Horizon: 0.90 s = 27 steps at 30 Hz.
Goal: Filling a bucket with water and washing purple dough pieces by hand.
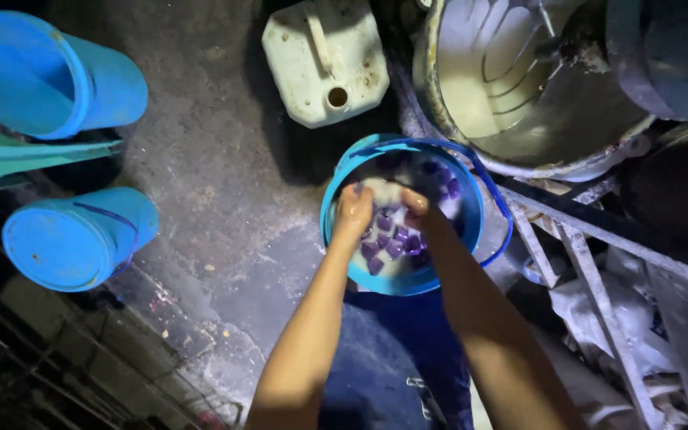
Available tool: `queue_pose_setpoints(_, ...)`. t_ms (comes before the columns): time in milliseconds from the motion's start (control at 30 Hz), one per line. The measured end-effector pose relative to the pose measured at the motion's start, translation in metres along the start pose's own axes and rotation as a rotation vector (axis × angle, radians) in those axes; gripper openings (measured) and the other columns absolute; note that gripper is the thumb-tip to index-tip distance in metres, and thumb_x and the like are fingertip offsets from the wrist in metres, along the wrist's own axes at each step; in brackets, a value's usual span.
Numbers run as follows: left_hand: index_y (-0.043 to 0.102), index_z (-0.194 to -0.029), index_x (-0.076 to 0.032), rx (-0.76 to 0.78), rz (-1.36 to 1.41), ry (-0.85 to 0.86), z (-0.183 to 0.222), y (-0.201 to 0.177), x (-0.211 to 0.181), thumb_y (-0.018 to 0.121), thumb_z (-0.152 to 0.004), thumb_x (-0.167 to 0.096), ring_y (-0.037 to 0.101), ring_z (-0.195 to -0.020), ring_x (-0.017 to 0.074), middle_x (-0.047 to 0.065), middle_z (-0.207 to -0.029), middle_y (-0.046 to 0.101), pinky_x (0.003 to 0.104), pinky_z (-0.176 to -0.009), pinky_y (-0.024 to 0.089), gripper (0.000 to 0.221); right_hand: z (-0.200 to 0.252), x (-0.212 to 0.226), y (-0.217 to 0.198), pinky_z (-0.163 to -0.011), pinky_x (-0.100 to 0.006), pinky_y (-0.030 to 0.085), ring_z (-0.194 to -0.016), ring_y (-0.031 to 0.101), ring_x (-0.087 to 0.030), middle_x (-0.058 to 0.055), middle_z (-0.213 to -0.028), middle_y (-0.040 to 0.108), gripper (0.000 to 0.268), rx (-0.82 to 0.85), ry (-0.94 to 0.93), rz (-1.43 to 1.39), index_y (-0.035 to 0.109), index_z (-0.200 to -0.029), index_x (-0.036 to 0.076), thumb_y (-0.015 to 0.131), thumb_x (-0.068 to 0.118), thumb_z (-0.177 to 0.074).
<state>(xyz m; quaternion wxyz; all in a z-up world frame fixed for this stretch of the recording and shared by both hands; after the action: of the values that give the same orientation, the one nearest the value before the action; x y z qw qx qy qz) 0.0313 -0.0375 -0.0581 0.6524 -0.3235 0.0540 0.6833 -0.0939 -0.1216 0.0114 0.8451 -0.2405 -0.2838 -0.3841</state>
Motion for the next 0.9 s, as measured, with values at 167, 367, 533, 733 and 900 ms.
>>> queue_pose_setpoints(167,0.060,-0.137,0.005,0.098,0.343,-0.094,-0.027,0.022,0.026,0.064,-0.094,-0.052,0.052,-0.135,0.0440,0.030,-0.136,0.061,0.054,-0.111,0.044,0.071,0.022,-0.046,-0.019,-0.113,-0.045,0.041,-0.130,0.055,-0.031,-0.015,-0.144,0.059,0.052,0.097,-0.039,-0.311,0.057,-0.144,0.011,0.069,0.014,-0.094)
queue_pose_setpoints(367,0.060,-0.141,-0.024,0.144,0.100,0.065,0.016,0.002,-0.013,0.072,-0.089,-0.047,0.057,-0.134,0.0327,0.015,-0.138,0.065,0.045,-0.111,0.047,0.058,0.006,-0.112,-0.016,-0.051,-0.030,0.061,-0.078,0.069,-0.023,-0.012,-0.107,0.068,0.065,-0.088,-0.010,-0.620,0.056,-0.134,0.006,0.088,0.011,-0.078)
queue_pose_setpoints(533,0.060,-0.141,-0.016,0.013,0.059,0.336,0.048,-0.008,-0.020,0.064,-0.087,-0.015,0.054,-0.133,0.0417,0.023,-0.138,0.059,0.048,-0.114,0.043,0.054,0.024,-0.078,-0.030,-0.083,-0.046,0.060,-0.105,0.070,-0.035,-0.019,-0.115,0.072,0.069,-0.257,-0.045,-0.182,0.063,-0.131,0.007,0.096,0.030,-0.074)
queue_pose_setpoints(733,0.069,-0.131,-0.019,-0.137,-0.107,0.549,0.083,-0.005,-0.032,0.068,-0.089,-0.023,0.064,-0.114,0.0351,0.014,-0.127,0.061,0.043,-0.099,0.049,0.042,0.041,-0.065,-0.023,-0.100,-0.041,0.054,-0.113,0.068,-0.031,-0.008,-0.116,0.072,0.041,-0.259,-0.259,0.273,0.071,-0.121,0.019,0.079,0.015,-0.081)
queue_pose_setpoints(900,0.074,-0.123,-0.022,0.292,0.258,0.228,0.057,0.019,-0.018,0.070,-0.093,-0.036,0.074,-0.102,0.0309,0.013,-0.112,0.076,0.037,-0.089,0.058,0.033,0.046,-0.062,-0.010,-0.098,-0.039,0.054,-0.103,0.068,-0.030,-0.009,-0.105,0.070,0.022,-0.311,-0.487,0.349,0.076,-0.108,0.010,0.079,0.012,-0.087)
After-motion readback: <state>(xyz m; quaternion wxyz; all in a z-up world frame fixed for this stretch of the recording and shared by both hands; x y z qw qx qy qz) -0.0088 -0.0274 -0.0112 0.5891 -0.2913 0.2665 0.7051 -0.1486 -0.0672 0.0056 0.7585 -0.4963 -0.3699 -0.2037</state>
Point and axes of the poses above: each hand's wrist, its own z-axis away from the middle knuckle, its own y-axis out of the palm, x = y × z, the point moved 4 cm from there along -z, towards the middle knuckle
